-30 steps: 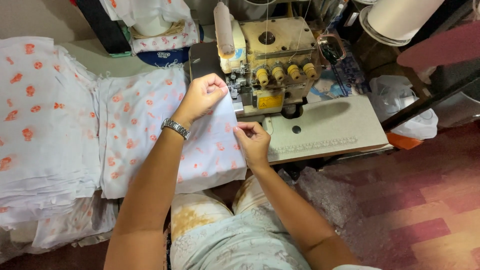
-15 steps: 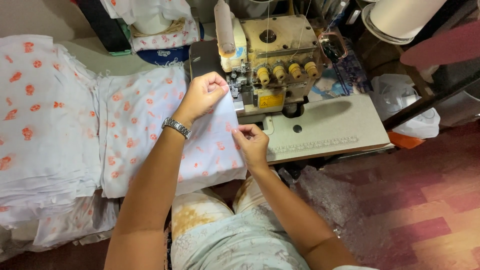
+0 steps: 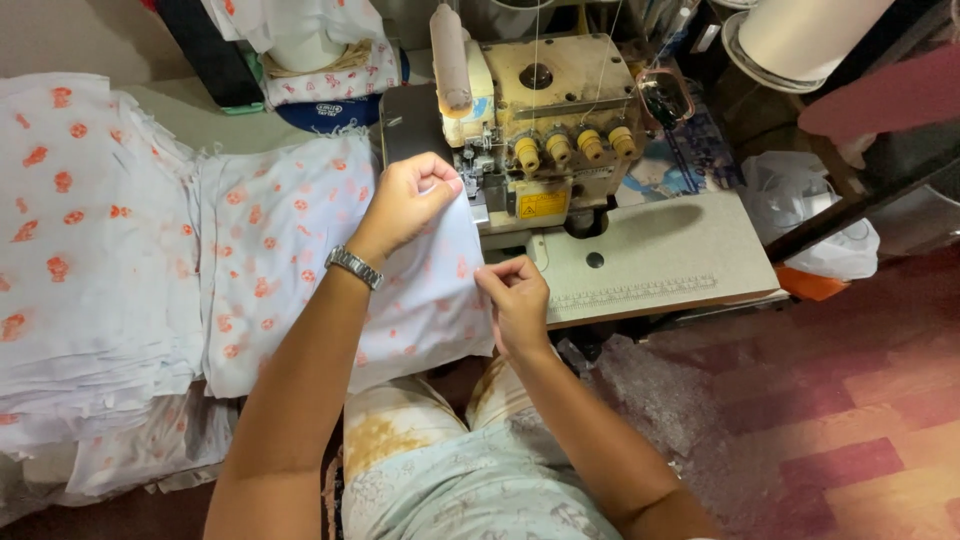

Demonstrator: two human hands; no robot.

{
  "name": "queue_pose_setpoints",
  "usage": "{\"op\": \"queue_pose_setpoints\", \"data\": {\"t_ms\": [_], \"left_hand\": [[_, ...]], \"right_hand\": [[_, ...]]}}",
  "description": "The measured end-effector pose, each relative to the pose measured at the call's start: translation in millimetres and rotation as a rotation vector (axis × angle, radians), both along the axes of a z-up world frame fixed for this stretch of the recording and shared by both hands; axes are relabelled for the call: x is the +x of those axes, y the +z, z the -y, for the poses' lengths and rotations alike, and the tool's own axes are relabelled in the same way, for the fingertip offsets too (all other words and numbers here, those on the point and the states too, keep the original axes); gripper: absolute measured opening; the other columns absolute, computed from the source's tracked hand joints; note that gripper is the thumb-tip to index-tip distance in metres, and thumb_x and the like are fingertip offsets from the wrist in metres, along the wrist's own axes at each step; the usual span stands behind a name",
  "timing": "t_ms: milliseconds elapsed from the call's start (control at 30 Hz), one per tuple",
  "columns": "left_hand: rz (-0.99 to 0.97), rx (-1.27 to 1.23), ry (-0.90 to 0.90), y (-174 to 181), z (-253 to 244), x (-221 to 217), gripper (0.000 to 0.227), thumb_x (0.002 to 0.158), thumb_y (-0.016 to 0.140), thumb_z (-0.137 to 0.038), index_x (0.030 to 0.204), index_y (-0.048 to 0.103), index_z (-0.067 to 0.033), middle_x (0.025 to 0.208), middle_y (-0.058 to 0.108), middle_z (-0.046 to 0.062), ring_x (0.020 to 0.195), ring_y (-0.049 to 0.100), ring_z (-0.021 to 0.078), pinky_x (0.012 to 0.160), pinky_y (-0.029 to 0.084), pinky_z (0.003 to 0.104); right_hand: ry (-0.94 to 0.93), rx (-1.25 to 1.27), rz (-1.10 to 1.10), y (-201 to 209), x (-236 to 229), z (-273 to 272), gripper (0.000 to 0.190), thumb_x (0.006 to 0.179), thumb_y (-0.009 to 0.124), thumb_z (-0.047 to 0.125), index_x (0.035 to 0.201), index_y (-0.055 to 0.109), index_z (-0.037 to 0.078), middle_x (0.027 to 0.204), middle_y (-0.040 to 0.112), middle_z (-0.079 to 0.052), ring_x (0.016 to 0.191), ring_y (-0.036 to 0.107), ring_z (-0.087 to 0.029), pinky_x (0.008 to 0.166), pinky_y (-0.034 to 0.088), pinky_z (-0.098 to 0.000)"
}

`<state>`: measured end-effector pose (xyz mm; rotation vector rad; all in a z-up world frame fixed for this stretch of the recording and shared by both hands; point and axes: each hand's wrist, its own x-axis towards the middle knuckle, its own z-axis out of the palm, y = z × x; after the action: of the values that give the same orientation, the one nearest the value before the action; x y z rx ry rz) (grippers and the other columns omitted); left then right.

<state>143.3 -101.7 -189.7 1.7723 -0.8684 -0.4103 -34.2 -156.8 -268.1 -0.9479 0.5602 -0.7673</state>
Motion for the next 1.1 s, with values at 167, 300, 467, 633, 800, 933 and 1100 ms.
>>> {"op": "queue_pose_setpoints", "data": {"t_ms": [167, 300, 467, 633, 800, 933, 1100], "left_hand": [[0.349, 0.098, 0.079, 8.3, -6.7, -21.3, 0.008, 0.086, 0.067, -0.024, 0.089, 0.073, -0.0197, 0.075, 0.071, 0.002, 0.072, 0.067, 0.0227, 0.064, 0.053, 0.036], [0.598, 0.094, 0.147, -12.5, -4.2, -20.9, 0.004, 0.085, 0.071, -0.023, 0.086, 0.073, -0.0198, 0.080, 0.067, 0.004, 0.080, 0.067, 0.0281, 0.070, 0.054, 0.039], [0.718, -0.018, 0.193, -22.0, -2.2, -22.6, 0.007, 0.082, 0.075, -0.023, 0.082, 0.069, -0.0197, 0.073, 0.058, 0.001, 0.074, 0.064, 0.0258, 0.067, 0.051, 0.037], [0.926, -0.003, 0.328, -22.5, -5.1, -35.8, 0.017, 0.078, 0.079, -0.026, 0.080, 0.063, -0.0192, 0.092, 0.052, -0.002, 0.096, 0.055, 0.0260, 0.075, 0.042, 0.040], [1.151, 0.060, 0.399, -27.9, -13.3, -56.2, 0.013, 0.091, 0.065, -0.033, 0.085, 0.067, -0.0222, 0.087, 0.054, -0.004, 0.086, 0.055, 0.0197, 0.076, 0.038, 0.038], [1.181, 0.065, 0.415, -33.0, -21.2, -80.9, 0.022, 0.099, 0.055, -0.031, 0.112, 0.067, -0.0176, 0.106, 0.067, 0.002, 0.102, 0.063, 0.0214, 0.088, 0.042, 0.037], [0.969, -0.035, 0.281, -26.0, -27.3, -88.7, 0.033, 0.098, 0.048, -0.014, 0.127, 0.055, 0.0007, 0.122, 0.065, 0.022, 0.118, 0.060, 0.0382, 0.101, 0.044, 0.046]], "right_hand": [[0.027, -0.023, -0.003, -19.9, -2.3, 5.1, 0.025, 0.074, 0.080, -0.005, 0.090, 0.062, -0.001, 0.072, 0.059, -0.005, 0.065, 0.056, -0.007, 0.062, 0.049, -0.0199], [0.086, -0.047, -0.032, -25.1, -4.2, 5.8, 0.031, 0.074, 0.081, -0.003, 0.101, 0.066, -0.003, 0.074, 0.059, -0.004, 0.065, 0.059, -0.007, 0.063, 0.052, -0.0194], [0.126, 0.015, -0.051, -21.6, -6.7, -1.5, 0.023, 0.076, 0.079, -0.002, 0.096, 0.068, -0.006, 0.074, 0.057, -0.005, 0.065, 0.061, -0.009, 0.058, 0.055, -0.0236], [0.186, 0.064, 0.044, -35.8, -7.8, 0.9, 0.019, 0.082, 0.076, 0.001, 0.094, 0.064, -0.007, 0.071, 0.054, -0.005, 0.061, 0.059, -0.012, 0.050, 0.055, -0.0269], [0.194, 0.110, 0.049, -45.8, -6.5, 0.7, 0.015, 0.084, 0.074, -0.002, 0.093, 0.063, -0.007, 0.068, 0.054, -0.005, 0.060, 0.057, -0.011, 0.055, 0.052, -0.0238], [0.200, 0.143, 0.049, -47.4, -13.5, 2.8, 0.014, 0.085, 0.074, -0.001, 0.092, 0.063, -0.006, 0.066, 0.056, -0.005, 0.060, 0.057, -0.011, 0.056, 0.051, -0.0230], [0.207, 0.157, 0.093, -41.1, -18.5, 3.0, 0.011, 0.088, 0.071, 0.000, 0.093, 0.062, -0.005, 0.066, 0.058, -0.005, 0.061, 0.059, -0.011, 0.058, 0.053, -0.0242]]}}
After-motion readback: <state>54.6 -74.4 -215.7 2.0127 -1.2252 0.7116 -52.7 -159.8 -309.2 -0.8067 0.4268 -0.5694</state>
